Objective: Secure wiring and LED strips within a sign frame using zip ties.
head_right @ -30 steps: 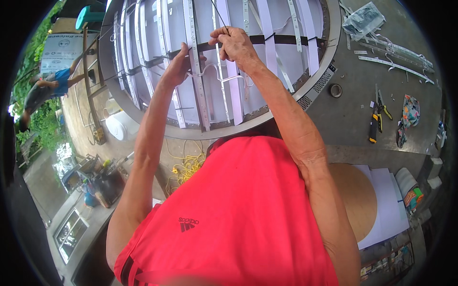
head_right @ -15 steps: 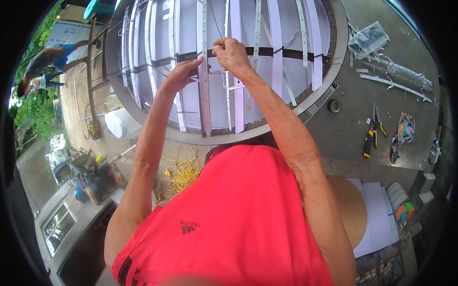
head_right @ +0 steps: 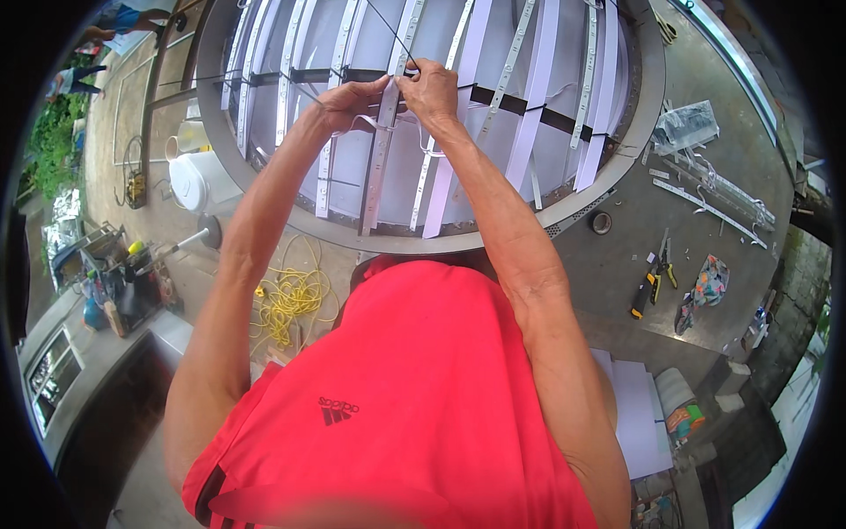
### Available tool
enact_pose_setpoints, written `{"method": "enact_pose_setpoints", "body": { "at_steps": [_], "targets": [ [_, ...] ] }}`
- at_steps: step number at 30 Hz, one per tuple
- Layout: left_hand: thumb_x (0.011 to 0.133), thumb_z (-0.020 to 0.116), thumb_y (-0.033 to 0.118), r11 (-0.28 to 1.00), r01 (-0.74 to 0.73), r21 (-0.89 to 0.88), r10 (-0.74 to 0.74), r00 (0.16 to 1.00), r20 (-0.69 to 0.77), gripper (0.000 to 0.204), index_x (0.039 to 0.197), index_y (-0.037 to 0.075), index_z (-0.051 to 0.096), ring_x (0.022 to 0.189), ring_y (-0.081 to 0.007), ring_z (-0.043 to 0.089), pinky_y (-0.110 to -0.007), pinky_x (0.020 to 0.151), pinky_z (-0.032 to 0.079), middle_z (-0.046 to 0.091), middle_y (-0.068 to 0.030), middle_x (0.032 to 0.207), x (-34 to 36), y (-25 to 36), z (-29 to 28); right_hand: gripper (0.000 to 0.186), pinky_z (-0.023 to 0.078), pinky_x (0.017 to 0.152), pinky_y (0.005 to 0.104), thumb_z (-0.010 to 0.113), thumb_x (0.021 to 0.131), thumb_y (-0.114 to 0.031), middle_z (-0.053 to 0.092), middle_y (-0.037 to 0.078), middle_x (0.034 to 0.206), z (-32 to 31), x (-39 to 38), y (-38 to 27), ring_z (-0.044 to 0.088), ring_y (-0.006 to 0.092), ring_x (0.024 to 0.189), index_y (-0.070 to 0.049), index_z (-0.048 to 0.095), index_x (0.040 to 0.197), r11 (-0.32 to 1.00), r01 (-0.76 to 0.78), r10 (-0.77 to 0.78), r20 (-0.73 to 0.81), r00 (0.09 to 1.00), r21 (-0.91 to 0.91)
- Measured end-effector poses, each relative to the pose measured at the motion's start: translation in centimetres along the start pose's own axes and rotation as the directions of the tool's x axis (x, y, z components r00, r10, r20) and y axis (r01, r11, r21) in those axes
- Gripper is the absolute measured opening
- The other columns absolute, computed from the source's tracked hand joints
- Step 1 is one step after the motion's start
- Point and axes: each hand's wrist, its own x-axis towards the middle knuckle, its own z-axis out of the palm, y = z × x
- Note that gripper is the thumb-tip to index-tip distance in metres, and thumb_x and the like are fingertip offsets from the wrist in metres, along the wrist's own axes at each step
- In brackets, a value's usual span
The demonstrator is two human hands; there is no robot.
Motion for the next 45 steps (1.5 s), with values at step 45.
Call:
{"method": "enact_pose_setpoints", "body": {
  "at_steps": [45],
  "targets": [
    [0.087, 0.070, 0.024, 0.970, -0.137, 0.202, 0.145, 0.989, -0.029, 0.050, 0.124, -0.004, 0.053, 0.110, -0.0246, 0.061, -0.042, 0.084, 0.054, 0.064, -0.0108, 0.118, 0.1, -1.1, 0.3, 0.031, 0.047, 0.059, 0.0296, 0.059, 0.091, -0.027, 0.065, 0.004, 0.067, -7.1, -2.6, -2.1, 0.059, 0.0119, 0.058, 0.002, 0.069, 0.093, 0.962, -0.123, 0.138, -0.045, 0.989, 0.243]
  ]
}}
